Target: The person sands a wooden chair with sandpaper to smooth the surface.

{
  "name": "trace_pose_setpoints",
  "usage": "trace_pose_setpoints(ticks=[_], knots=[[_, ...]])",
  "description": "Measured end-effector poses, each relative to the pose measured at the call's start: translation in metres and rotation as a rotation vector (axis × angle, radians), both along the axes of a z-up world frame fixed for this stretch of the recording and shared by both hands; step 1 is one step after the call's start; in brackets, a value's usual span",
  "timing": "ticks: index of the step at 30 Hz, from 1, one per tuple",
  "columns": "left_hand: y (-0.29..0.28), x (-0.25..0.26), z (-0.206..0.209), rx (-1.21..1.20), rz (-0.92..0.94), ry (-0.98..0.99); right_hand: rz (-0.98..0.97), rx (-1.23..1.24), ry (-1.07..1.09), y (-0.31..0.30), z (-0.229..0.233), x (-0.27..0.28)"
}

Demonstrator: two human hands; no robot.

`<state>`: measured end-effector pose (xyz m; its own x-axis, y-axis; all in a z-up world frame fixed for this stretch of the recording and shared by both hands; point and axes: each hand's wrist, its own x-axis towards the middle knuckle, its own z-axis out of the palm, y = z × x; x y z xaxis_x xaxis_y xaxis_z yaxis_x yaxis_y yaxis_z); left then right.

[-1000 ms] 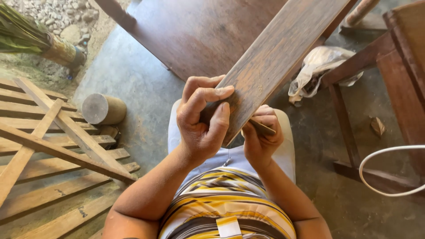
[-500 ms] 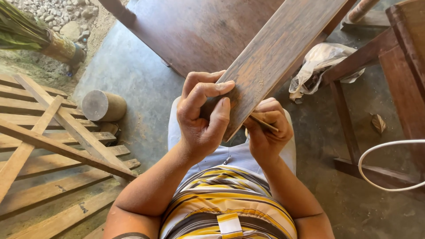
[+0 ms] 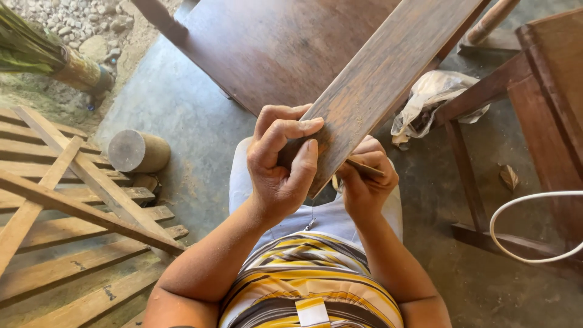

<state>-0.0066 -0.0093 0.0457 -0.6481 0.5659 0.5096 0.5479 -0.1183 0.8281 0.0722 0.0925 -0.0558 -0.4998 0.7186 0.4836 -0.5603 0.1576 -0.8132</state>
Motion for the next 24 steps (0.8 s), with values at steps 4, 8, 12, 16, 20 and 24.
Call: trace_pose_setpoints(ticks=[4,8,12,16,20,24], knots=[[0.003,-0.005,-0.018,0.098,0.056,0.094,-0.082,0.018,0.211,0.006,-0.004,-0.011],[0.005,-0.003,-0.016,0.11,0.057,0.085,-0.017,-0.093,0.184,0.005,-0.024,-0.011],[0.005,-0.003,-0.018,0.113,0.062,0.085,-0.003,-0.079,0.199,0.009,-0.003,-0.011],[0.005,-0.004,-0.02,0.11,0.065,0.087,0.018,-0.007,0.162,0.013,-0.022,-0.009],[0.006,-0.003,-0.019,0.136,0.079,0.089,0.004,-0.082,0.178,0.009,-0.022,-0.011],[0.007,-0.002,-0.019,0.133,0.077,0.072,0.04,-0.163,0.164,0.011,-0.013,-0.011]])
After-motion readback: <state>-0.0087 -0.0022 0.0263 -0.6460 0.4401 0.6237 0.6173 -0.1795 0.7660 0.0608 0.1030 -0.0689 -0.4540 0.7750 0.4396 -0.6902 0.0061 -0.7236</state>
